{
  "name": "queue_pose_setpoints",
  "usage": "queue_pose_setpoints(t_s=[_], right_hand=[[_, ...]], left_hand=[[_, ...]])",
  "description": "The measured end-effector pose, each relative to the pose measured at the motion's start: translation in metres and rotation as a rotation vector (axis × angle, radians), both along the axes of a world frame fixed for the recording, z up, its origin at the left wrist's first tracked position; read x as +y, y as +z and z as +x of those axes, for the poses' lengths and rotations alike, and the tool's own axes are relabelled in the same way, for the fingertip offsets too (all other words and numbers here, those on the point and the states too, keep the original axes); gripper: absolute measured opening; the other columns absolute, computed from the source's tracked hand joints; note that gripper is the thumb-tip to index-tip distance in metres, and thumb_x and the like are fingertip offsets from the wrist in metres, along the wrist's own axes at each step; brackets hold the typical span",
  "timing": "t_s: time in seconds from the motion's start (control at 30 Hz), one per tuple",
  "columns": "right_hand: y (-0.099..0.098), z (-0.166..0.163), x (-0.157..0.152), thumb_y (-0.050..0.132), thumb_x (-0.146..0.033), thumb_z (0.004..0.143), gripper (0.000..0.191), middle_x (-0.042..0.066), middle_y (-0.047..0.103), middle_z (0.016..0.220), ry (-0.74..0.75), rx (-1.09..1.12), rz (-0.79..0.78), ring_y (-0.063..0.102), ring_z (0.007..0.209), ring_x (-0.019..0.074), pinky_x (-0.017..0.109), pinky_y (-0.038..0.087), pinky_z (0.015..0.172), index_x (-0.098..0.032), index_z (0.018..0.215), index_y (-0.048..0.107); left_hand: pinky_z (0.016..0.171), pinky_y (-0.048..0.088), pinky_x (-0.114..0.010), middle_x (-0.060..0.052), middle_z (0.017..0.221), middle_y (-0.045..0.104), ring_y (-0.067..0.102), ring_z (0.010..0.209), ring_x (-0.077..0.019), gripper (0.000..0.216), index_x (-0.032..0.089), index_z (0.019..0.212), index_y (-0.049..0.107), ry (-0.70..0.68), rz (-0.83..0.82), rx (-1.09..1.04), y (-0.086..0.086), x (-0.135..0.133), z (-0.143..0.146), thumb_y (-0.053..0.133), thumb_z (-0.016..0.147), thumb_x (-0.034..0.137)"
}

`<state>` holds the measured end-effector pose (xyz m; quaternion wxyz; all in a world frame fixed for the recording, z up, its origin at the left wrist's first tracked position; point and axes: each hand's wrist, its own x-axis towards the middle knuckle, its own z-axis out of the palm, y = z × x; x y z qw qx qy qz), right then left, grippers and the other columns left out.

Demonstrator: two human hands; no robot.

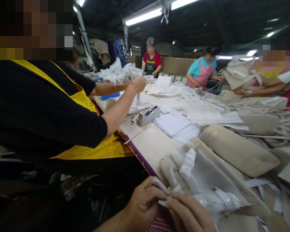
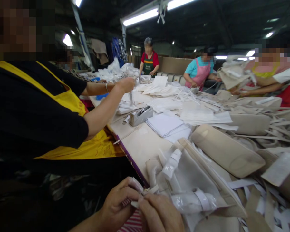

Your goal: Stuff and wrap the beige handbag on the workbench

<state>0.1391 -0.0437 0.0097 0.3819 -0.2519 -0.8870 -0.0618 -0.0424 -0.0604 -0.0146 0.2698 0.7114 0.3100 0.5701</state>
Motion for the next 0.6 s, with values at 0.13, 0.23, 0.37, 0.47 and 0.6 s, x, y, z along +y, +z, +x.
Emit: queue_pose_setpoints(t_s=[0.13, 0.23, 0.37, 0.47, 0.6], right_hand=[[0.006, 0.009, 0.017, 0.041, -0.015, 0.086, 0.036, 0.015, 0.062, 0.114, -0.031, -0.180, -0.152, 0.061, 0.104, 0.0195, 0.026, 0.055, 0.084, -0.011, 0.120, 0.052], [0.010, 0.007, 0.024, 0.038, -0.016, 0.088, 0.028, 0.010, 0.067, 0.098, -0.012, -0.191, -0.185, 0.066, 0.086, 0.0174, 0.026, 0.058, 0.072, -0.016, 0.107, 0.059], [0.005, 0.000, 0.027, 0.036, -0.014, 0.090, 0.026, 0.006, 0.067, 0.086, -0.001, -0.113, -0.180, 0.065, 0.078, 0.0163, 0.026, 0.056, 0.069, -0.016, 0.100, 0.059], [0.003, -0.003, 0.028, 0.036, -0.013, 0.090, 0.025, 0.005, 0.067, 0.085, 0.000, -0.103, -0.173, 0.063, 0.076, 0.0157, 0.025, 0.053, 0.066, -0.016, 0.101, 0.058], [0.010, -0.004, 0.027, 0.043, -0.012, 0.087, 0.016, 0.002, 0.062, 0.077, -0.006, -0.231, -0.182, 0.059, 0.064, 0.0151, 0.026, 0.046, 0.054, -0.020, 0.088, 0.057]], left_hand=[[0.072, 0.049, -0.024, -0.004, 0.086, 0.058, 0.058, 0.082, -0.0129, 0.023, 0.020, 0.091, 0.060, -0.008, -0.045, -0.054, -0.002, 0.002, 0.000, 0.054, 0.079, 0.002], [0.072, 0.048, -0.024, -0.005, 0.085, 0.060, 0.059, 0.081, -0.0127, 0.019, 0.019, 0.088, 0.060, -0.011, -0.079, -0.070, -0.004, 0.004, -0.002, 0.055, 0.080, 0.002], [0.073, 0.048, -0.022, -0.005, 0.084, 0.060, 0.058, 0.081, -0.0116, 0.014, 0.016, 0.086, 0.060, -0.053, -0.107, -0.008, 0.002, 0.008, -0.007, 0.055, 0.081, 0.004], [0.078, 0.048, -0.022, -0.006, 0.088, 0.057, 0.056, 0.085, -0.0119, 0.018, 0.014, 0.084, 0.063, -0.118, -0.133, 0.143, 0.010, 0.014, -0.014, 0.052, 0.080, 0.001], [0.085, 0.047, -0.022, -0.007, 0.096, 0.054, 0.054, 0.094, -0.0126, 0.030, 0.013, 0.086, 0.066, -0.189, -0.195, 0.346, 0.022, 0.020, -0.021, 0.049, 0.074, -0.008]])
